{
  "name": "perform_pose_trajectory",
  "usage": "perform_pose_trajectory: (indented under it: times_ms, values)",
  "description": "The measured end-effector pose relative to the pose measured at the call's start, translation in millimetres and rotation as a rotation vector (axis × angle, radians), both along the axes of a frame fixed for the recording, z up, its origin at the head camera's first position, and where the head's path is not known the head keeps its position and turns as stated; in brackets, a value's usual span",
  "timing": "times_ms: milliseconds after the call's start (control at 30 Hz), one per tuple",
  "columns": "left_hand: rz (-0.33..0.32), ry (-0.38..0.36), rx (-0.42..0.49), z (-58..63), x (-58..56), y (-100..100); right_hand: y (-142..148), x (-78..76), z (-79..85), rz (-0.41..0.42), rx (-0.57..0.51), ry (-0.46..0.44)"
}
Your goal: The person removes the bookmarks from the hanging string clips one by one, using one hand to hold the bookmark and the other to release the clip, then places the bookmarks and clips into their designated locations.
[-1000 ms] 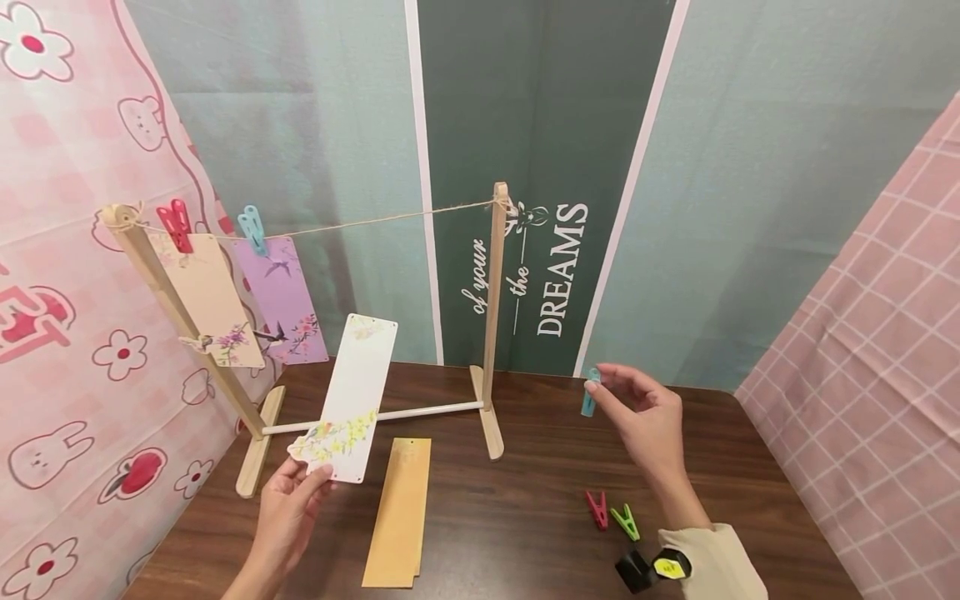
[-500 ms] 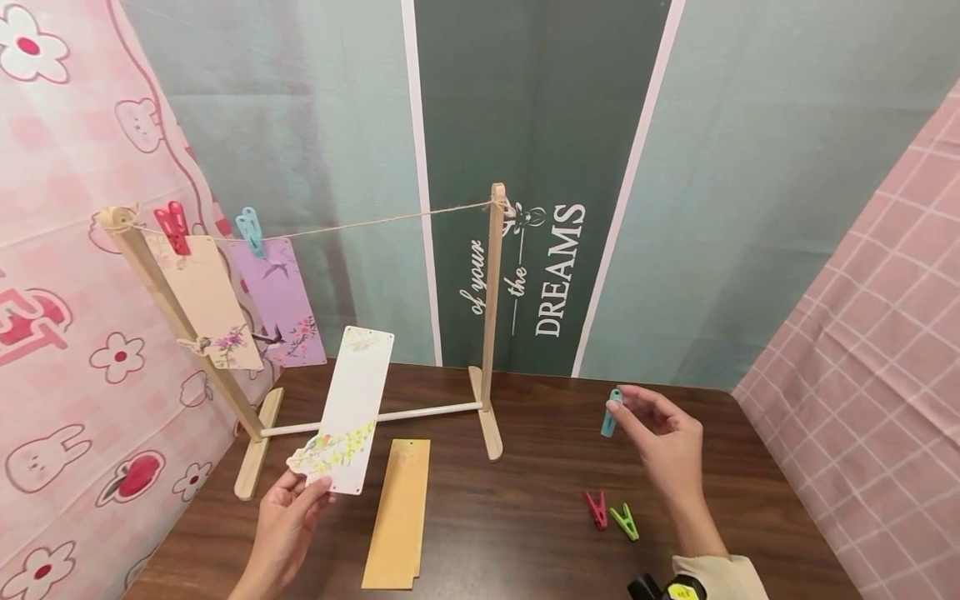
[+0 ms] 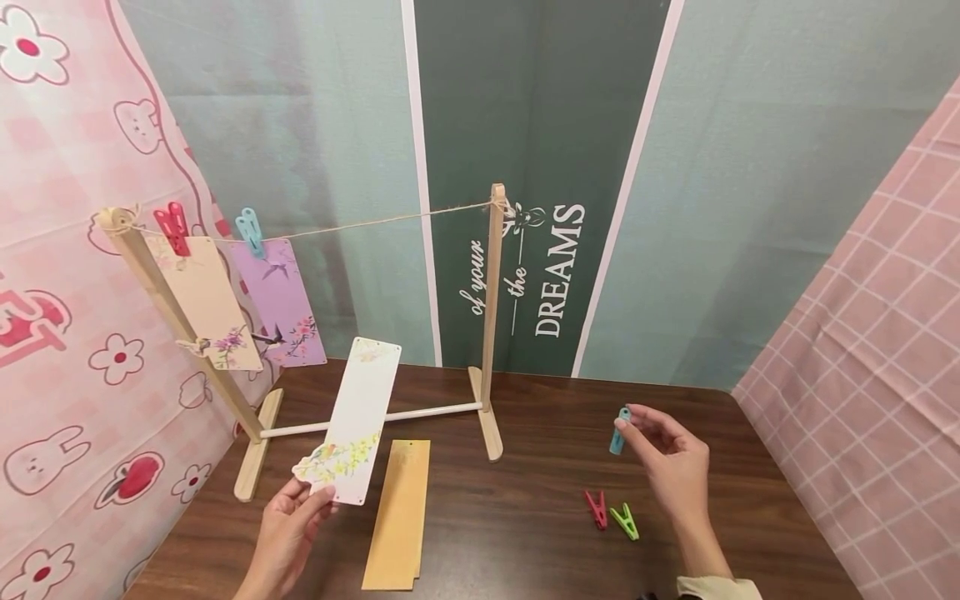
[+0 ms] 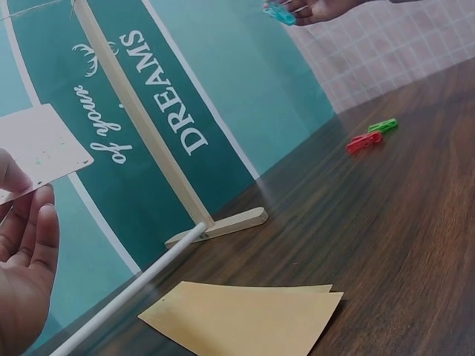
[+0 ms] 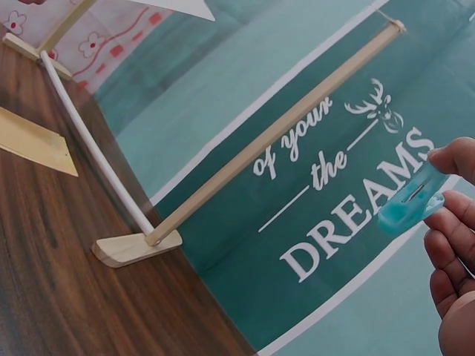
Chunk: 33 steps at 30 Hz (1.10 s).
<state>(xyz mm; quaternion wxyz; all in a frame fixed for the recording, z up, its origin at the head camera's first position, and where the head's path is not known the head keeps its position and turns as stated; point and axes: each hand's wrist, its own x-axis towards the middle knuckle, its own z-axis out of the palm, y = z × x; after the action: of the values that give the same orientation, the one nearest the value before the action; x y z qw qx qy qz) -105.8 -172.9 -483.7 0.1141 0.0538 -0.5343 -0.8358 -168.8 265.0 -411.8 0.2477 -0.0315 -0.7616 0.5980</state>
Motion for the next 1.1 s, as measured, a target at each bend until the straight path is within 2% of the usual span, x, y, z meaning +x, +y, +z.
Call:
perform_pose_trajectory:
  times_ms: [333,500,667,733,933,1100]
  values:
    - [0.002,-0.083,-0.013,-7.7,3.4,-0.4,4.8,5.8,-15.1,-0.03,0.018,-0.068]
    - [-0.013,-0.068,0.0,-16.2,7.6,-1.3,4.0,8.1,-22.4,-0.041,-0.028,-0.105]
    - [-0.025,-0.069,-0.009,-25.6,12.2,-1.6,4.3,10.8,-27.1,-0.061,-0.03,-0.141]
    - [-0.025,-0.084,-0.012,-28.8,13.9,-1.8,4.7,11.7,-28.5,-0.07,-0.013,-0.159]
    - [-0.022,-0.163,-0.017,-34.0,18.4,-3.3,4.7,13.8,-33.7,-0.075,-0.064,-0.193]
    - [-0.031,-0.231,-0.013,-37.9,19.9,-3.5,4.2,13.0,-41.9,-0.118,-0.074,-0.198]
